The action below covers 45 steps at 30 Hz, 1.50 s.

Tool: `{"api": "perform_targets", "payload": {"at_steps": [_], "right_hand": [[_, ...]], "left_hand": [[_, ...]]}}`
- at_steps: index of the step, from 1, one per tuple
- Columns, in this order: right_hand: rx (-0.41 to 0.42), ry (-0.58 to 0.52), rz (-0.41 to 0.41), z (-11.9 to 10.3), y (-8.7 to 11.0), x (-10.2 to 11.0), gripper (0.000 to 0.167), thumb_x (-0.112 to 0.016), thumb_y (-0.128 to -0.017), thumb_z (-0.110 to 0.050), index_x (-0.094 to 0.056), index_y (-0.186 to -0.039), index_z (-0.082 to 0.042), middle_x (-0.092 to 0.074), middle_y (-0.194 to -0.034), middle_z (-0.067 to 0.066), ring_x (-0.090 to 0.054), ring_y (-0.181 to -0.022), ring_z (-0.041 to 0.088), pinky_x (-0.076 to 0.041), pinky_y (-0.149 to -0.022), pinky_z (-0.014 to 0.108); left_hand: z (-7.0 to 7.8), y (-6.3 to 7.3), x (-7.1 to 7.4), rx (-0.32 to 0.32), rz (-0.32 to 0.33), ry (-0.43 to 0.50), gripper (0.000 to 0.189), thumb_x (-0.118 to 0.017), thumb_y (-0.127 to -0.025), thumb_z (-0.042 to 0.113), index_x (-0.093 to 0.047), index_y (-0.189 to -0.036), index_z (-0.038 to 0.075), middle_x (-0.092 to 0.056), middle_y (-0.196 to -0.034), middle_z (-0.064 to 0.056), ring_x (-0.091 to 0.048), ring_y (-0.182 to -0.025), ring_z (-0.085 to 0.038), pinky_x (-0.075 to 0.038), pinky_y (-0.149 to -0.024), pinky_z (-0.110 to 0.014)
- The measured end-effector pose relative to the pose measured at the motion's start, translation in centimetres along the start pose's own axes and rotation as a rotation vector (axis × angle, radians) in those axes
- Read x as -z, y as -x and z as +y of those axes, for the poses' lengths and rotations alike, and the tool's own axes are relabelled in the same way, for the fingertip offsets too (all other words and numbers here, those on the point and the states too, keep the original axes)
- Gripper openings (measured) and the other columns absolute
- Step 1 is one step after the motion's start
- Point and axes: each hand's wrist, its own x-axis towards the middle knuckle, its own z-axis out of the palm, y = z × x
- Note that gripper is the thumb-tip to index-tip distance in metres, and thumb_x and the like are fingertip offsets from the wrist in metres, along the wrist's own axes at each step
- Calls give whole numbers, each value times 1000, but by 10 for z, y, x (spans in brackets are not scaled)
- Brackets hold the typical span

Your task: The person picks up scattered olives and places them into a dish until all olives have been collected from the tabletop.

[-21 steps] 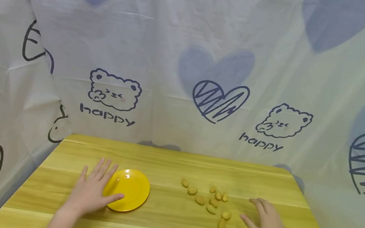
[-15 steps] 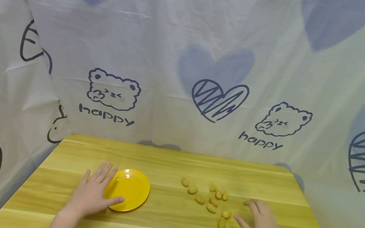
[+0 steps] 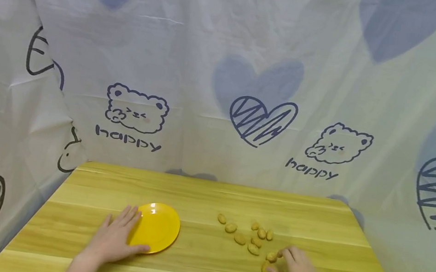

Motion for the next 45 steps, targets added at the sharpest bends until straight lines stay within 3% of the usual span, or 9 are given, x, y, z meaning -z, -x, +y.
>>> {"api": "perform_targets", "payload": {"at_steps": [9, 13, 22, 34, 45], "right_hand": [[-109, -62, -200, -9, 1, -7, 33, -82, -74, -43, -63, -94, -24, -54, -91, -15, -49, -86, 2, -49, -77, 29], [-98, -50, -243, -10, 0, -7, 36, -82, -73, -44, -64, -97, -23, -53, -93, -16, -50, -87, 2, -50, -79, 31], [-18, -30, -225, -11, 0, -13, 36, -85, -70, -35, -64, -94, -19, -53, -91, -13, -51, -84, 4, -51, -74, 29], [-36, -52, -202, -11, -7, -18, 28, -84, -72, -30, -66, -90, -18, -53, -87, -13, -50, -82, 4, -49, -70, 27], [35, -65, -219, -7, -10, -18, 19, -81, -77, -28, -67, -88, -19, -52, -88, -12, -47, -79, 4, -44, -65, 24]], "left_hand": [[2, 1, -2, 4, -73, 14, 105, -55, -78, 78, -41, -146, 0, -32, -157, -19, -26, -147, -39, -17, -115, -70], [1, 0, -4, 14, -92, 18, 106, -53, -77, 80, -40, -147, 1, -31, -158, -17, -24, -148, -37, -17, -116, -69], [1, 2, -6, 20, -104, 31, 107, -54, -76, 80, -40, -147, 1, -30, -159, -17, -23, -149, -38, -16, -117, -68], [0, 2, -4, 15, -91, 32, 105, -56, -77, 78, -41, -147, 1, -30, -158, -18, -23, -148, -39, -17, -116, -69], [0, 1, -5, 18, -82, 34, 105, -55, -77, 78, -41, -147, 1, -31, -158, -17, -24, -149, -38, -16, -117, -68]]}}
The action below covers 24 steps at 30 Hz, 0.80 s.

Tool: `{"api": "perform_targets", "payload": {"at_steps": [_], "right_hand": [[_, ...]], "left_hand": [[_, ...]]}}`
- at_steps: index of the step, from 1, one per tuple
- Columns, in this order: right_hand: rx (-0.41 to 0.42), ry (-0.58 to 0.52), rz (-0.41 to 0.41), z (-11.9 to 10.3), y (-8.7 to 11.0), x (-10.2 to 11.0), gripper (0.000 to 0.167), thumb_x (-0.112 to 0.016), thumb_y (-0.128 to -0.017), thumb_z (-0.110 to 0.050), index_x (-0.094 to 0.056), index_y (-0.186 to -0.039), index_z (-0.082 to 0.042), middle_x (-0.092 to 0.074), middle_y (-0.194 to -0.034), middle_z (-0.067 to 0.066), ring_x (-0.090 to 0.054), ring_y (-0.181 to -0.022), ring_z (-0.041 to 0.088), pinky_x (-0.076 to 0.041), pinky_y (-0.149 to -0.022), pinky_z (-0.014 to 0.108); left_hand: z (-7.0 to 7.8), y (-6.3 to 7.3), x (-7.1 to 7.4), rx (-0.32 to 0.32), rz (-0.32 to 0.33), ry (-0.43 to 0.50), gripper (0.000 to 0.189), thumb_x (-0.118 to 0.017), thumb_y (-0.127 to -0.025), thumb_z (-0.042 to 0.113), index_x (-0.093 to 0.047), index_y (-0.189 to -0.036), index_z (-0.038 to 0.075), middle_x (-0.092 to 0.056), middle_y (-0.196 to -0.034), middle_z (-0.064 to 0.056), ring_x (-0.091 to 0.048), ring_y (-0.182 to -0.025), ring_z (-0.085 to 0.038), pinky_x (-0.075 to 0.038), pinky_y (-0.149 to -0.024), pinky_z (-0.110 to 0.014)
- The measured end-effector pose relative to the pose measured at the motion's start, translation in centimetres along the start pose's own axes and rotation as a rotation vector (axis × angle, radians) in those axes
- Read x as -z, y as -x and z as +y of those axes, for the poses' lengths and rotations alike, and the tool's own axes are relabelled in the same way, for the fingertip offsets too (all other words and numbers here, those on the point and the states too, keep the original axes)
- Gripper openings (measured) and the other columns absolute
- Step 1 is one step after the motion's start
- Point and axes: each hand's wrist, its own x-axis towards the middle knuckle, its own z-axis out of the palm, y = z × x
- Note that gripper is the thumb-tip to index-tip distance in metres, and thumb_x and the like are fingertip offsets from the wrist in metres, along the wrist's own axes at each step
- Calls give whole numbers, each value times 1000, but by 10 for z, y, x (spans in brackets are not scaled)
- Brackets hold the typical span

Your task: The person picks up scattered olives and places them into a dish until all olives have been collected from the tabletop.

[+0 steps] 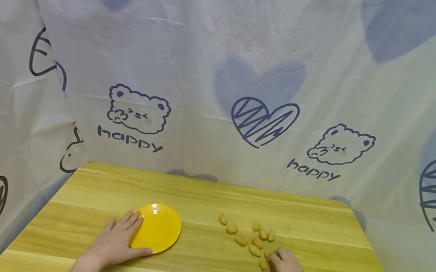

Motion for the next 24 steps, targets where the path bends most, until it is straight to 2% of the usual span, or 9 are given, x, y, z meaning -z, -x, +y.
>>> {"api": "perform_targets", "payload": {"at_steps": [14, 19, 24], "right_hand": [[76, 62, 84, -8, -5, 2, 21, -82, -76, -28, -66, -88, -19, -51, -88, -12, -45, -79, 3, -44, -66, 25], [121, 61, 134, -21, -17, 8, 24, -83, -75, -29, -68, -89, -17, -53, -88, -10, -43, -76, 2, -43, -64, 23], [166, 77, 177, -35, -33, 12, 27, -85, -73, -29, -69, -90, -17, -55, -90, -9, -46, -78, 3, -50, -71, 27]], "left_hand": [[1, 0, 0, -2, -12, 0, 105, -54, -77, 79, -41, -147, 2, -30, -159, -17, -23, -149, -38, -16, -117, -68], [1, 1, 1, -15, 12, -20, 105, -54, -77, 79, -42, -146, 1, -32, -158, -17, -25, -148, -37, -18, -116, -68], [1, 2, 3, -12, 16, -22, 105, -55, -77, 78, -42, -146, 1, -33, -157, -17, -25, -148, -38, -19, -116, -67]]}}
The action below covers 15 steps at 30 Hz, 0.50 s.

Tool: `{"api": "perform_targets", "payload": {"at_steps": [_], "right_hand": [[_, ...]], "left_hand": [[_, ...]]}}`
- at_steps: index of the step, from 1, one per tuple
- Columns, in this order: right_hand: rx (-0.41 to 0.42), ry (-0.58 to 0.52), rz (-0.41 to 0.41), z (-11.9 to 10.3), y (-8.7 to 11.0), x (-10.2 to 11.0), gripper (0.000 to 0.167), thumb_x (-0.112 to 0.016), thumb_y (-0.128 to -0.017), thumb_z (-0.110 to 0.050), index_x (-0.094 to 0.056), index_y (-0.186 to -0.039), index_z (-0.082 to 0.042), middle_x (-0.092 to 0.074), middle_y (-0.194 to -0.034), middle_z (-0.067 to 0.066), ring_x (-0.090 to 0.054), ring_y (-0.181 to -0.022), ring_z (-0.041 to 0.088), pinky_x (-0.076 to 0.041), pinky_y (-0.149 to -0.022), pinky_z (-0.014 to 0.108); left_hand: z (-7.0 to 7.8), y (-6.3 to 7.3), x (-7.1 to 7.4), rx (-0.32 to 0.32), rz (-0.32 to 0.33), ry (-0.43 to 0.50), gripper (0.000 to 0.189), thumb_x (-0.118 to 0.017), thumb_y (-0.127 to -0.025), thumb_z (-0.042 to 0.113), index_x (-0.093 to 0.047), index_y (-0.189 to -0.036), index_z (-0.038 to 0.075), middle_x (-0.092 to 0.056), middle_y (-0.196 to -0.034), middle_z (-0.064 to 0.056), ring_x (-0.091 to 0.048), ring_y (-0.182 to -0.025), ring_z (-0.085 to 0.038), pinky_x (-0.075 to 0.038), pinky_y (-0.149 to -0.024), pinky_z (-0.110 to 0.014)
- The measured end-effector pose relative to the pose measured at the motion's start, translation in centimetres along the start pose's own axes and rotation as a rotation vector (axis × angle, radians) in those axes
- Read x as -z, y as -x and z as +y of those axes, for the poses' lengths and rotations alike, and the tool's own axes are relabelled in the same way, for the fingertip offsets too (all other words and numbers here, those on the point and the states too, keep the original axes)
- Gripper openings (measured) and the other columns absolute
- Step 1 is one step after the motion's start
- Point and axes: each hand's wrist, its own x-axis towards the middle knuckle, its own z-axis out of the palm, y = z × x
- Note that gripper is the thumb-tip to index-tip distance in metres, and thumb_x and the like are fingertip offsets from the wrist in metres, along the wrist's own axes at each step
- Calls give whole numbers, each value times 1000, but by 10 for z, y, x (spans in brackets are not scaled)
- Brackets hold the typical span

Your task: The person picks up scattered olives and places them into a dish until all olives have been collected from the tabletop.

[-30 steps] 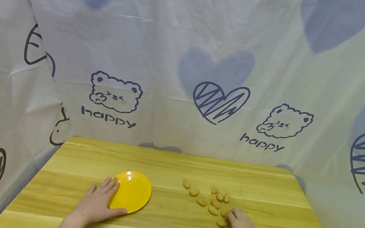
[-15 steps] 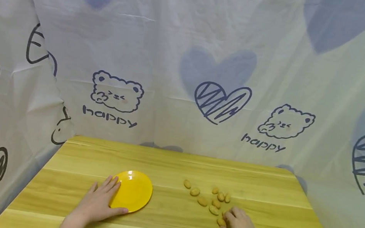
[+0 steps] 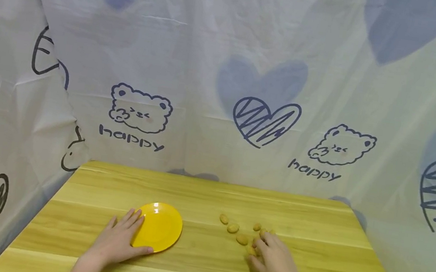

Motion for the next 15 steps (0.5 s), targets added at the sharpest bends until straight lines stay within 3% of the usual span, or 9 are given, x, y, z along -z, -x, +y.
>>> {"api": "perform_targets", "payload": {"at_steps": [15], "right_hand": [[95, -31, 36, -24, -33, 0, 25, -86, -72, -25, -66, -88, -20, -55, -91, -9, -51, -86, 8, -48, -74, 28]], "left_hand": [[-3, -2, -1, 11, 1, 13, 103, -56, -78, 77, -42, -146, 1, -32, -158, -18, -25, -148, -38, -17, -116, -68]]}}
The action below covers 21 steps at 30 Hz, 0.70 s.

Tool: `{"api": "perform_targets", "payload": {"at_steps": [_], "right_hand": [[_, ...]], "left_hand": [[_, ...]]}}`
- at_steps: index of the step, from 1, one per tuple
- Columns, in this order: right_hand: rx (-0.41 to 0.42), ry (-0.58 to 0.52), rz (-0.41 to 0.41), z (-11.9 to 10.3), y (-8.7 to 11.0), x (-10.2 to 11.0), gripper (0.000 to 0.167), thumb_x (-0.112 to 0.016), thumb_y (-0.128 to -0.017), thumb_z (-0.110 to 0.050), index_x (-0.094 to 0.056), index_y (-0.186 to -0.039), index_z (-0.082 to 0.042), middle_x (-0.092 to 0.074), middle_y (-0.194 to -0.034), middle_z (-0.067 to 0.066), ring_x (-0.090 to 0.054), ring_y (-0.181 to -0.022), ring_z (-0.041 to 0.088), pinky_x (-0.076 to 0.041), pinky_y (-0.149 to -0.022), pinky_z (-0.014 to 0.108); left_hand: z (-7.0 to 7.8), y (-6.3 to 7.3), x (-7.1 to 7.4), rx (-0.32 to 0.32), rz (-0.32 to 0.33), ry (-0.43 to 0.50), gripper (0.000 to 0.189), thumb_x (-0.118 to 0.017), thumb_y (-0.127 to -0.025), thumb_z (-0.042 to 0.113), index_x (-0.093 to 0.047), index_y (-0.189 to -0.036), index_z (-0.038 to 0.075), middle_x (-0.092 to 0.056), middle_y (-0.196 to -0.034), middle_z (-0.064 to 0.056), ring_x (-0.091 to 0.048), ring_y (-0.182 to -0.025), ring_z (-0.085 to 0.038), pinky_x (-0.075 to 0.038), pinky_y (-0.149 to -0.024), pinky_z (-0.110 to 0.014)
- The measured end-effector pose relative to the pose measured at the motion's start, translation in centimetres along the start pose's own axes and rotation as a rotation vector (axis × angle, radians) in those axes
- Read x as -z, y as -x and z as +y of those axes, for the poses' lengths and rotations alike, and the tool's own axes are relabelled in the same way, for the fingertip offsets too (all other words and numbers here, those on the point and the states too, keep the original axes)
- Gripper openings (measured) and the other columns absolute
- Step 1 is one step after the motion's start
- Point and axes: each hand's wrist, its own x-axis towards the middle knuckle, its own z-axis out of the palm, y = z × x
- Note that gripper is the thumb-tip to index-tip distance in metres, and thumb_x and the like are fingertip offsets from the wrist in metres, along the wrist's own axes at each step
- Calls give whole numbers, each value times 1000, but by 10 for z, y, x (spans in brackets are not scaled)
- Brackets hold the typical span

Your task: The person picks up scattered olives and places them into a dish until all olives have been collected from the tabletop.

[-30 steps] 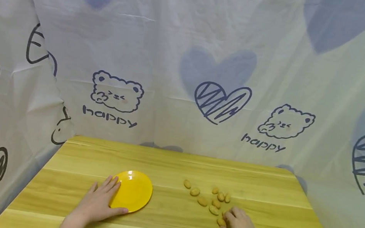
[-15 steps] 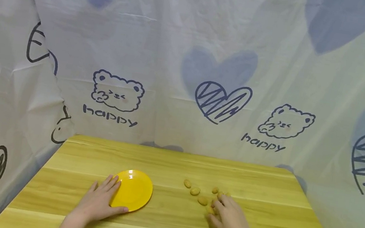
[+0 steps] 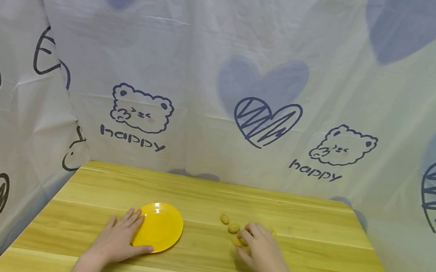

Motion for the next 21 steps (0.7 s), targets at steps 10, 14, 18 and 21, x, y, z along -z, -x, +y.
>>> {"api": "perform_targets", "payload": {"at_steps": [10, 14, 18, 21], "right_hand": [[79, 2, 37, -13, -20, -5, 26, -85, -73, -25, -67, -91, -18, -56, -91, -7, -53, -85, 10, -49, -74, 28], [89, -20, 30, -19, -26, -6, 24, -84, -75, -25, -67, -91, -18, -54, -90, -8, -51, -84, 8, -48, -73, 27], [100, -25, 19, -25, -32, -10, 24, -83, -76, -26, -66, -91, -19, -54, -90, -8, -51, -84, 8, -48, -73, 26], [122, -26, 18, -29, -37, -13, 23, -82, -77, -26, -65, -91, -20, -54, -90, -7, -51, -83, 9, -48, -74, 26]], "left_hand": [[-3, -2, -2, 13, 2, -16, 106, -55, -77, 80, -41, -147, 1, -31, -158, -18, -23, -149, -38, -17, -116, -69], [-3, -2, -2, 16, 0, -13, 107, -54, -76, 81, -41, -147, 1, -31, -158, -18, -23, -149, -38, -17, -116, -69], [-3, -2, -2, 16, -3, -4, 108, -54, -76, 81, -40, -147, 1, -30, -158, -18, -22, -149, -38, -17, -117, -68], [-3, -2, -1, 16, -4, 4, 108, -54, -76, 80, -40, -147, 0, -30, -159, -18, -22, -149, -39, -16, -117, -67]]}}
